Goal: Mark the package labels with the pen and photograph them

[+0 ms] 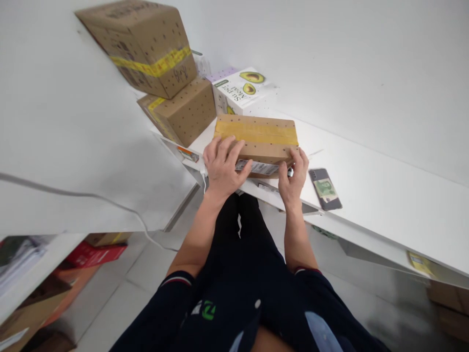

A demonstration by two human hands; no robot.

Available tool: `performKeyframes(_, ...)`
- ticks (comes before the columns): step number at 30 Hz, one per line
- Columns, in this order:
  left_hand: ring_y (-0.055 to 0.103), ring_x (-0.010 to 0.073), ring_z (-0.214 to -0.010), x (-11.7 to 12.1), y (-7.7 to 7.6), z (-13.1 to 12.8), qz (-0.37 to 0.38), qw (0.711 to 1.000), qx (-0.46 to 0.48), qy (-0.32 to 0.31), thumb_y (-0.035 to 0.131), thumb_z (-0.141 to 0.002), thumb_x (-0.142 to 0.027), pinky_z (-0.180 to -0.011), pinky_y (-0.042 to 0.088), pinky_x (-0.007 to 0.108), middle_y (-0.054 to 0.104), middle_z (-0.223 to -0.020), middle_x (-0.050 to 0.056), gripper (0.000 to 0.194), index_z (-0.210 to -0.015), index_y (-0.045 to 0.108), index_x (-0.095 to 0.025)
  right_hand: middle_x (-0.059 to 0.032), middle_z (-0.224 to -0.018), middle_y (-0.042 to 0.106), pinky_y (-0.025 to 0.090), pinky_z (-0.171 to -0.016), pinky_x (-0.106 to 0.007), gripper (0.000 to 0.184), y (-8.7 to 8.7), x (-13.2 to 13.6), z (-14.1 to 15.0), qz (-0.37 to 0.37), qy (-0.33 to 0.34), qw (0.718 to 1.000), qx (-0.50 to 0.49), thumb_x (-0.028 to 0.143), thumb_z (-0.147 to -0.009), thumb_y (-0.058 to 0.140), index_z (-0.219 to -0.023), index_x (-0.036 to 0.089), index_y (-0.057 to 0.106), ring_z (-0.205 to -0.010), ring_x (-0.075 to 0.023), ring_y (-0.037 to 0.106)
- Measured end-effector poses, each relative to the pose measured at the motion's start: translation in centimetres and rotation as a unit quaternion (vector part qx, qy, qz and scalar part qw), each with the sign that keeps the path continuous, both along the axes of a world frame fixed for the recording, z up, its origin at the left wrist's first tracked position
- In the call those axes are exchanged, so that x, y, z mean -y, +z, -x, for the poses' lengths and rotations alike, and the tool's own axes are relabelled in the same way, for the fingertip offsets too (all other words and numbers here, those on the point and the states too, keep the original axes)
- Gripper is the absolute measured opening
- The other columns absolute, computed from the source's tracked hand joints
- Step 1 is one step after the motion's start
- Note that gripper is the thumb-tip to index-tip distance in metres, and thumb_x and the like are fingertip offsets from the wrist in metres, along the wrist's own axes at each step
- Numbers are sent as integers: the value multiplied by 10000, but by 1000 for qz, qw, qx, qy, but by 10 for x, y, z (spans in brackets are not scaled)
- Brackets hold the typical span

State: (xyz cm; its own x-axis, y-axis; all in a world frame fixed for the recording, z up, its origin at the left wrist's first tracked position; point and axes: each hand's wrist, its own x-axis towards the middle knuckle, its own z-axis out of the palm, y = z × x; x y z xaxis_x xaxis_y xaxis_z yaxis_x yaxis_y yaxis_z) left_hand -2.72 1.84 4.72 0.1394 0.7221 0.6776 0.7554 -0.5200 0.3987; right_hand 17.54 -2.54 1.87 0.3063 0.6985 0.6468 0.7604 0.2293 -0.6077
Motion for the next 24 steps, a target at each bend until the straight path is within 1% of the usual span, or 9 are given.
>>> performKeyframes(2,461,363,-1380,0,3,-3,-6,1000,-17,-8,593,-894,-554,-1182,268,562,644,-1357,105,458,-1242,656,-263,-138,-1436,437,391,-1168,-567,400,3,1,1,-1,5,1000,7,364,-978,446,-1363,278,513,-1433,-282,413)
performKeyframes(6,482,350,-1374,-1,6,-9,-10,999,-34,-19,571,-916,-556,-1202,223,556,653,-1365,82,421,-1215,673,-278,-141,-1414,434,399,-1169,-559,367,6,1,1,0,9,1000,21,368,-974,473,-1322,265,522,-1417,-272,429)
performKeyframes(9,509,339,-1349,-2,6,-13,6,998,-46,-39,543,-927,-597,-1181,260,520,641,-1393,90,485,-1268,655,-270,-141,-1409,424,400,-1170,-551,368,6,1,2,-7,10,1000,23,366,-972,488,-1324,260,508,-1409,-266,431)
performKeyframes(12,529,334,-1319,-4,7,-15,20,998,-46,-39,527,-935,-617,-1149,287,497,652,-1383,99,530,-1316,633,-264,-141,-1414,407,392,-1173,-557,375,5,0,2,0,13,1000,19,363,-969,488,-1331,263,495,-1411,-272,422)
performKeyframes(15,540,325,-1294,-5,9,-17,31,998,-42,-28,514,-952,-600,-1136,287,490,671,-1353,93,501,-1299,646,-263,-139,-1426,390,377,-1174,-578,389,4,-1,2,18,14,1000,15,363,-970,470,-1349,276,477,-1433,-287,394)
performKeyframes(19,542,320,-1272,-5,10,-19,44,998,-41,-23,498,-960,-603,-1133,276,499,684,-1321,84,466,-1236,679,-273,-144,-1425,388,373,-1174,-588,391,3,-3,4,17,8,1000,15,368,-975,458,-1355,277,464,-1440,-291,391)
performKeyframes(24,541,316,-1268,-5,8,-20,29,999,-38,-21,495,-964,-592,-1126,270,504,676,-1328,88,449,-1243,676,-291,-138,-1458,402,402,-1158,-567,412,3,0,4,11,12,1000,7,373,-978,462,-1381,289,467,-1452,-280,390)
